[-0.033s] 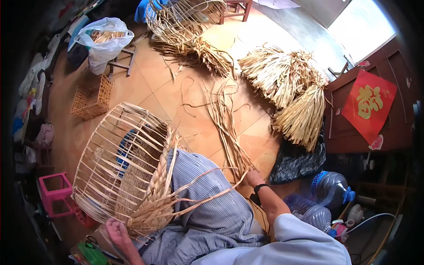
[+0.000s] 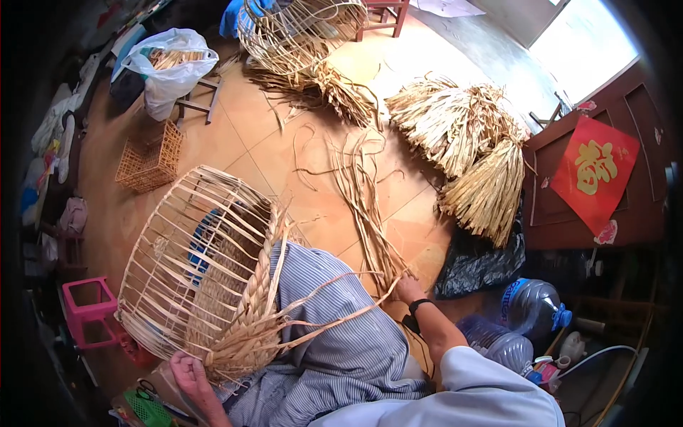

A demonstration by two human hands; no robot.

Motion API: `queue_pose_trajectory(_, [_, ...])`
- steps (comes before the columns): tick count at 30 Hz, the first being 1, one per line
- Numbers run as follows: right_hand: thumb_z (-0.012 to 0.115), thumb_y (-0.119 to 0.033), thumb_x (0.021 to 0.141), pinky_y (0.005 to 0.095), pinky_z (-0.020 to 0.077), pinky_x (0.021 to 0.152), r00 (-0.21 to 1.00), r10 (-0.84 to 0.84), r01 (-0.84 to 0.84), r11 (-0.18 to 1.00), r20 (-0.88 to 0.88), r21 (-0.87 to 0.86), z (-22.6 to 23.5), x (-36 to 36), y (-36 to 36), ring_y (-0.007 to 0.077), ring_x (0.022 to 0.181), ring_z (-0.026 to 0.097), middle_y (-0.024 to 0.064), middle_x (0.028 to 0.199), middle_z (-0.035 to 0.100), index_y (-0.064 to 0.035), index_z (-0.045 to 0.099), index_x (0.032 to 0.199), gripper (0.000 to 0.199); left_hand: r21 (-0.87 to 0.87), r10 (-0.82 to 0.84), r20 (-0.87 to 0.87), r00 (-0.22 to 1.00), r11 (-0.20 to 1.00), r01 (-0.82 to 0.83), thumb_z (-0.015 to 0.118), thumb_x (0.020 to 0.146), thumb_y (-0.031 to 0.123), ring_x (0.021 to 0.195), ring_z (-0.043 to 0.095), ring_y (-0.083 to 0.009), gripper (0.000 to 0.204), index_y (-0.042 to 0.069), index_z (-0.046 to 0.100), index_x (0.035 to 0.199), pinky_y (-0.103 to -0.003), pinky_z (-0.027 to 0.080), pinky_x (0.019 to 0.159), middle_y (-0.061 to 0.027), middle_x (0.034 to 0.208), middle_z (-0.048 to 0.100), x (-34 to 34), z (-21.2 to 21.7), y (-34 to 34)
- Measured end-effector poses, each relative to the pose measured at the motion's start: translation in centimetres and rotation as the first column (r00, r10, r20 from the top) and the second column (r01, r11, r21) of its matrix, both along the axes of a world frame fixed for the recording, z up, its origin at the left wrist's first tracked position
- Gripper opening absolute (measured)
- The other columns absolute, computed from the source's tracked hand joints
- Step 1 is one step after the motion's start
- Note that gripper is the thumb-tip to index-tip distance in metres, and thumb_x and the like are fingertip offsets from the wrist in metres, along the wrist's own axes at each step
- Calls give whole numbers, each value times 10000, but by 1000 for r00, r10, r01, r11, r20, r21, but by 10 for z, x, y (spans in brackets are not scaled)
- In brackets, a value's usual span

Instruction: Weaving a basket using straw or bamboo strips.

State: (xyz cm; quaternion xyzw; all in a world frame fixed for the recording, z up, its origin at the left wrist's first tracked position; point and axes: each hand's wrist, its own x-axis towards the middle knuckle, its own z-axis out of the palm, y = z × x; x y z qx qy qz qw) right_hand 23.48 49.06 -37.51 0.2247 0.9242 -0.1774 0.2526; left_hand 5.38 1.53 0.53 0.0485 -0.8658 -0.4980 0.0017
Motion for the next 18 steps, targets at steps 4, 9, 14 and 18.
queue_pose_trajectory(4, [548, -173, 943, 513, 553, 890, 1000, -12, 12, 999, 16, -30, 3, -7, 1, 387, 1082, 666, 184, 1106, 678, -88, 665, 1073, 194, 58, 20, -20, 1000, 998, -18, 591, 1017, 105, 868, 508, -75, 291, 19, 494, 1278, -207, 409, 809, 7, 927, 521, 1, -7, -3])
queue_pose_trajectory(9, [569, -101, 939, 417, 506, 683, 815, -302, 251, 953, -494, -169, -8, -17, 16, 294, 799, 672, 145, 841, 653, -61, 683, 1030, 151, 118, -21, -30, 999, 993, 25, 577, 1018, 99, 833, 453, -62, 286, 25, 486, 1278, -204, 369, 777, 28, 911, 475, -3, -10, 6])
queue_pose_trajectory(14, [709, 76, 826, 335, 530, 759, 586, -657, 392, 742, -474, -544, 68, -67, 30, 199, 777, 635, 105, 843, 626, -38, 664, 973, 192, 132, -14, -61, 998, 991, 22, 584, 1012, 64, 906, 532, -92, 260, 5, 504, 1252, -227, 434, 863, -14, 961, 539, 1, -17, -8])
queue_pose_trajectory(18, [749, -110, 934, 296, 510, 782, 324, -646, 326, 762, -691, -559, 110, -92, 71, 139, 813, 637, 34, 873, 674, -17, 691, 998, 127, 140, -21, -95, 995, 990, 34, 606, 999, 55, 955, 547, -106, 217, -12, 538, 1194, -253, 459, 879, -45, 1042, 567, 0, -24, -12])
